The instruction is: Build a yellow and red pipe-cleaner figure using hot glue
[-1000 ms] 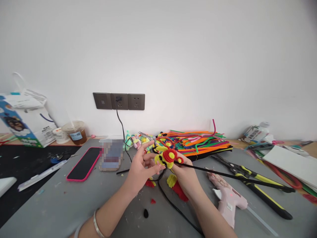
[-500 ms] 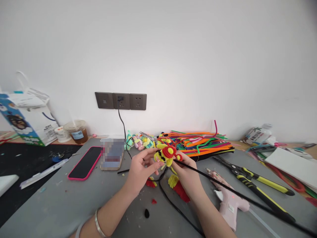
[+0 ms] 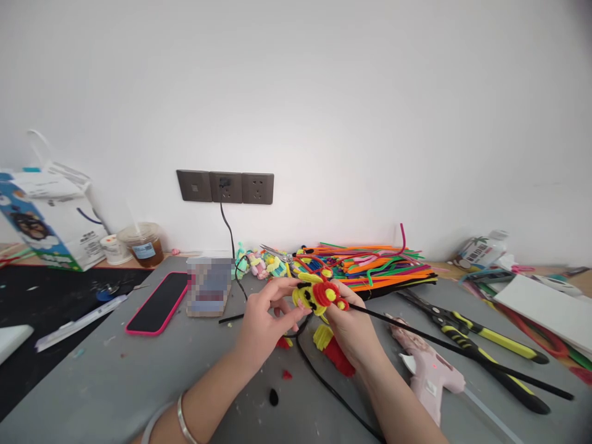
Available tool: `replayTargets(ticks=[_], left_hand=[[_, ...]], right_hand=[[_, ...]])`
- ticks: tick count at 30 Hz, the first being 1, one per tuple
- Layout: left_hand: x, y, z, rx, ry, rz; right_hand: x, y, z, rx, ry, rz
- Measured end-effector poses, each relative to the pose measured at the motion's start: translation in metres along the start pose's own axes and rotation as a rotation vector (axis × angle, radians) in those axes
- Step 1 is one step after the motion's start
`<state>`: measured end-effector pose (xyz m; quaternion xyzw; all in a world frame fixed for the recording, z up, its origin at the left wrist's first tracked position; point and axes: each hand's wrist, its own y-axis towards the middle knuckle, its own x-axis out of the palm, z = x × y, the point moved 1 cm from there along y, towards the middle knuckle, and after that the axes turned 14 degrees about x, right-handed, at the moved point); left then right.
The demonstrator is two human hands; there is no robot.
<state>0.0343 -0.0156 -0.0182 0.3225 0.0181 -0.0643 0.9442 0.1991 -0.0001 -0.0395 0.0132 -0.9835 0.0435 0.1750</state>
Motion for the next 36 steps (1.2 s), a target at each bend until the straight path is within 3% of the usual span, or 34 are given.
replayTargets(ticks=[12, 36], left_hand=[[-0.0014, -0.0026, 0.0043, 0.124, 0.135, -0.034], [0.0012, -0.0024, 0.0063, 0.011, 0.104, -0.059]], right_hand=[[0.0023, -0.0009, -0.0055, 0.048, 0.110, 0.014], [0.0029, -0.0007, -0.0071, 0.071, 0.202, -0.029]])
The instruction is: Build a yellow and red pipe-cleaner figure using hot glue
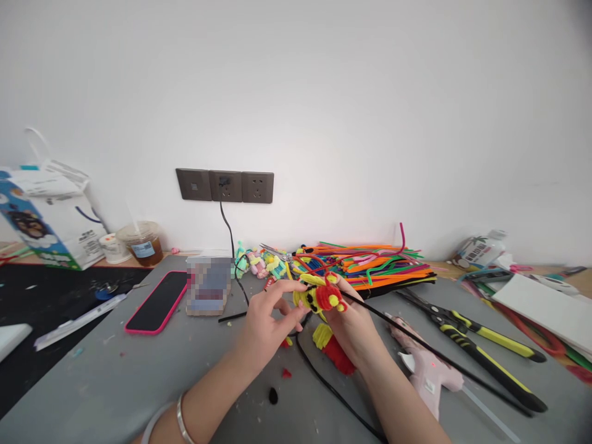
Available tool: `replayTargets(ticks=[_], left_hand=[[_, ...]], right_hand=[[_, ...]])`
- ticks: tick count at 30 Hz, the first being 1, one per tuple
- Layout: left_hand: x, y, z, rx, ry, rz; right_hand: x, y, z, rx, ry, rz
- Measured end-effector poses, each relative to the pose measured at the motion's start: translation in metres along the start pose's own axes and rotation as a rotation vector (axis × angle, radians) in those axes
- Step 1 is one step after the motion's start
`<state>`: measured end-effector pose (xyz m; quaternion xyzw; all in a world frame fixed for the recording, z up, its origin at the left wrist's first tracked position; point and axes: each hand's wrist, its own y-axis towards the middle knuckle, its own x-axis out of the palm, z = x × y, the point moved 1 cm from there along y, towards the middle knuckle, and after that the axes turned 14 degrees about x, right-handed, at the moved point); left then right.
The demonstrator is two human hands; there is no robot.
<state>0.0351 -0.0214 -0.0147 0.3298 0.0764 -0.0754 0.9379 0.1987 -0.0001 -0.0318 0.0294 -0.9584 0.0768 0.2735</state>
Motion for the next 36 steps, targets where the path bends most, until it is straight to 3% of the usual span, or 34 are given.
replayTargets(ticks=[6, 25, 36], left_hand=[[0.0010, 0.0010, -0.0029, -0.038, 0.045, -0.019], [0.0031, -0.0012, -0.0071, -0.064, 0.011, -0.103], [0.0000, -0.0016, -0.0075, 0.084, 0.081, -0.053]], right_hand=[[0.0007, 0.0005, -0.0029, -0.021, 0.060, 0.076], [-0.0023, 0.0029, 0.0007, 0.069, 0.163, 0.094], [0.0001, 0.0026, -0.0002, 0.083, 0.154, 0.085]])
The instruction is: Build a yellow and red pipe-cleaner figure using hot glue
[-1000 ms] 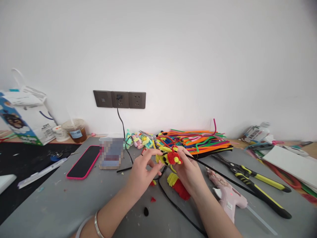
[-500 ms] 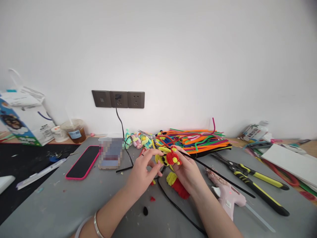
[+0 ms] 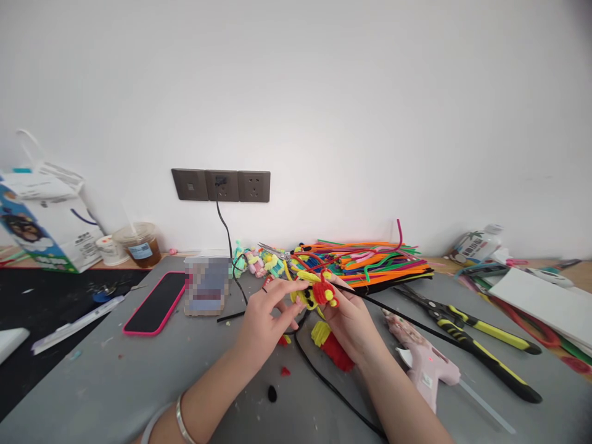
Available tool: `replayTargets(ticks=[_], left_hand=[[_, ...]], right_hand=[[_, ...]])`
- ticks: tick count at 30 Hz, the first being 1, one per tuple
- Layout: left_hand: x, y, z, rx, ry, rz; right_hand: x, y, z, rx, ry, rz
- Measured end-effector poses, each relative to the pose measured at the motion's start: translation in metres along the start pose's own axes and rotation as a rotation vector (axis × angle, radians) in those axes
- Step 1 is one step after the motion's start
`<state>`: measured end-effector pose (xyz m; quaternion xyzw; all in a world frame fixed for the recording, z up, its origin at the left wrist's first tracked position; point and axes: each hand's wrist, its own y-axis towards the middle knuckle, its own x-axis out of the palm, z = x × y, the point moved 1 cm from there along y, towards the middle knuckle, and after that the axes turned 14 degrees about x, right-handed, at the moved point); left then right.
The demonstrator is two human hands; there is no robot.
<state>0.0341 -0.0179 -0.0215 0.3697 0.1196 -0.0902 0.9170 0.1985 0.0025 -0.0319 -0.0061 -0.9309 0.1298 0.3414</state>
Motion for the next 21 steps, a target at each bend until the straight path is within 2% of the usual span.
replayTargets(ticks=[6, 14, 21], left_hand=[[-0.001, 0.002, -0.001, 0.035, 0.007, 0.084], [-0.008, 0.008, -0.002, -0.112, -0.064, 0.222], [-0.012, 0.010, -0.005, -0.096, 0.025, 0.280]], right_hand=[[-0.001, -0.002, 0.001, -0.141, -0.173, -0.009], [0.004, -0.006, 0.004, -0.282, -0.602, -0.005], [0.006, -0.008, 0.009, -0.533, -0.814, -0.152]])
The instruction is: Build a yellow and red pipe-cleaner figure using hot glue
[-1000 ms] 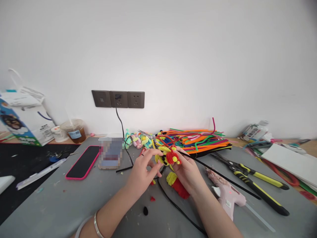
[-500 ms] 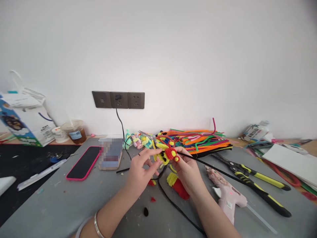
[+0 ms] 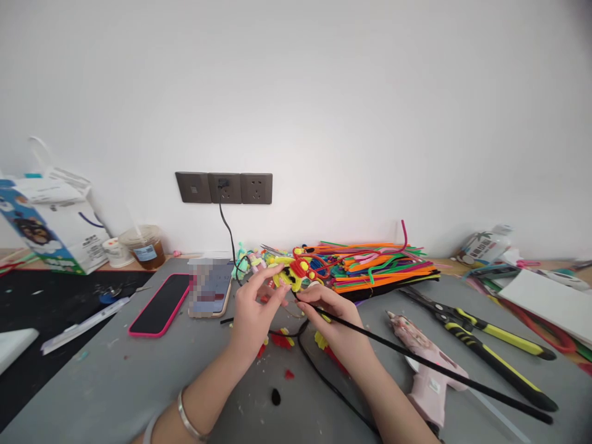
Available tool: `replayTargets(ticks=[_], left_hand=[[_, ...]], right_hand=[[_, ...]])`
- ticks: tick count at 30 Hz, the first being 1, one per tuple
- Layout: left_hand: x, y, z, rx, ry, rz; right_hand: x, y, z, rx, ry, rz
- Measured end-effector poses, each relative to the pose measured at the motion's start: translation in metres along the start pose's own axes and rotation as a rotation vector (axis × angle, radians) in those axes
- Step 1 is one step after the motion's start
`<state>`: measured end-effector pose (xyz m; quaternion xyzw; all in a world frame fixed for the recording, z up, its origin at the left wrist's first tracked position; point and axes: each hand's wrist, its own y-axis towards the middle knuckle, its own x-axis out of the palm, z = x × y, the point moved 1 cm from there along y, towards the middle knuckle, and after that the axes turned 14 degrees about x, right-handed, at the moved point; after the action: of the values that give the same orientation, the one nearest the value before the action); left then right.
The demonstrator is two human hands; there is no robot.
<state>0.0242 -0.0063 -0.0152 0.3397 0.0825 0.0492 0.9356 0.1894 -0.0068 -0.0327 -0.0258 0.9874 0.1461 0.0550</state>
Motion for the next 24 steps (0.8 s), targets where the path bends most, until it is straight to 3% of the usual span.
replayTargets(ticks=[6, 12, 24], left_hand=[[-0.0018, -0.0006, -0.0009, 0.058, 0.081, -0.014], [-0.0026, 0.0010, 0.0006, 0.134, 0.133, -0.034], [-0.0037, 0.0002, 0.0011, 0.207, 0.194, -0.008]], right_hand=[[0.0010, -0.0034, -0.0020, -0.026, -0.101, -0.079], [0.0004, -0.0026, -0.0022, -0.011, 0.005, 0.010], [-0.0004, -0.0016, -0.0051, 0.093, 0.059, 0.044]])
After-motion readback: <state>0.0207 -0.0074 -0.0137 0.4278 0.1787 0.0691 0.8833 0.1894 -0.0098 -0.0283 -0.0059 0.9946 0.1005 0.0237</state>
